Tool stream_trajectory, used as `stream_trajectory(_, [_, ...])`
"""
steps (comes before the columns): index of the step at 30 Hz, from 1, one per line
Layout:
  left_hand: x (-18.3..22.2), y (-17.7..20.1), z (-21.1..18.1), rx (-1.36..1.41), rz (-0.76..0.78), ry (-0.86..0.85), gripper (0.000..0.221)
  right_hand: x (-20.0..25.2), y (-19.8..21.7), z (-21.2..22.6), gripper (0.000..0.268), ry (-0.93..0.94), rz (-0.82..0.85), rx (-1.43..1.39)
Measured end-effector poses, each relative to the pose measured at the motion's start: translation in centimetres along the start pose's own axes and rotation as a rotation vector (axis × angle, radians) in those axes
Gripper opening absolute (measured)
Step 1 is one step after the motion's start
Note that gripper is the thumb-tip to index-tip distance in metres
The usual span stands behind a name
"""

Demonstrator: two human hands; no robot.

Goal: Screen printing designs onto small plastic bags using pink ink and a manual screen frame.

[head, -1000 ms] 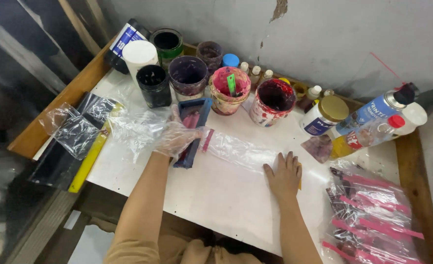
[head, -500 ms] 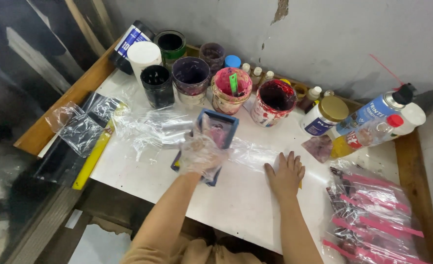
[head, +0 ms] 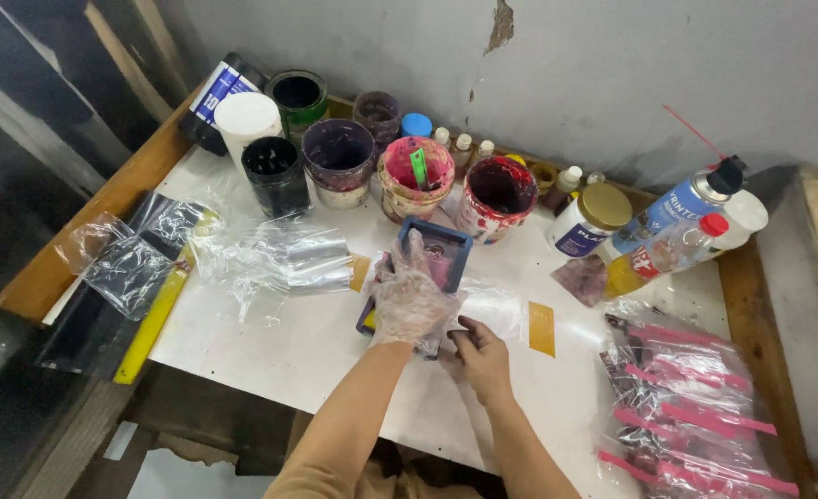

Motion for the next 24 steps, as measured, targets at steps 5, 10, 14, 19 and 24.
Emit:
stream_trajectory(5, [-0.6, 0.4, 1.0, 0.054, 0.038, 0.037, 0.123, 3.2, -2.5, -0.1, 0.056, -0.333, 0.084, -0.207])
stream_trajectory(10, [0.1, 0.5, 1.6, 0.066, 0.034, 0.035, 0.123, 2.0, -3.4, -2.3, 0.044, -0.276, 0.08, -0.242])
stream_trajectory(14, [-1.3, -0.5, 3.4, 0.155, -0.082, -0.049, 0.122, 2.5, -3.8, -2.0, 0.047, -0.248, 0.077, -0.325])
stream_trajectory(19, [-4.1, 0.3, 8.5, 0.296, -0.189, 0.064, 0.078, 1.6, -1.1, -3.7, 0.046, -0.273, 0.008, -0.404])
stream_trajectory(24, [-9.0, -0.9, 17.1, 0.04, -0.356, 0.244, 0.053, -0.2, 3.5, -6.2, 0.042, -0.217, -0.035, -0.357])
Point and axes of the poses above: each hand's wrist, its own x-axis away from the middle knuckle, its own y-axis out of the back of the hand, z = x × y, the point moved 6 cm from there along -x, towards the middle knuckle, and after that the axes turned 3 degrees about -y, right-handed, at the moved point
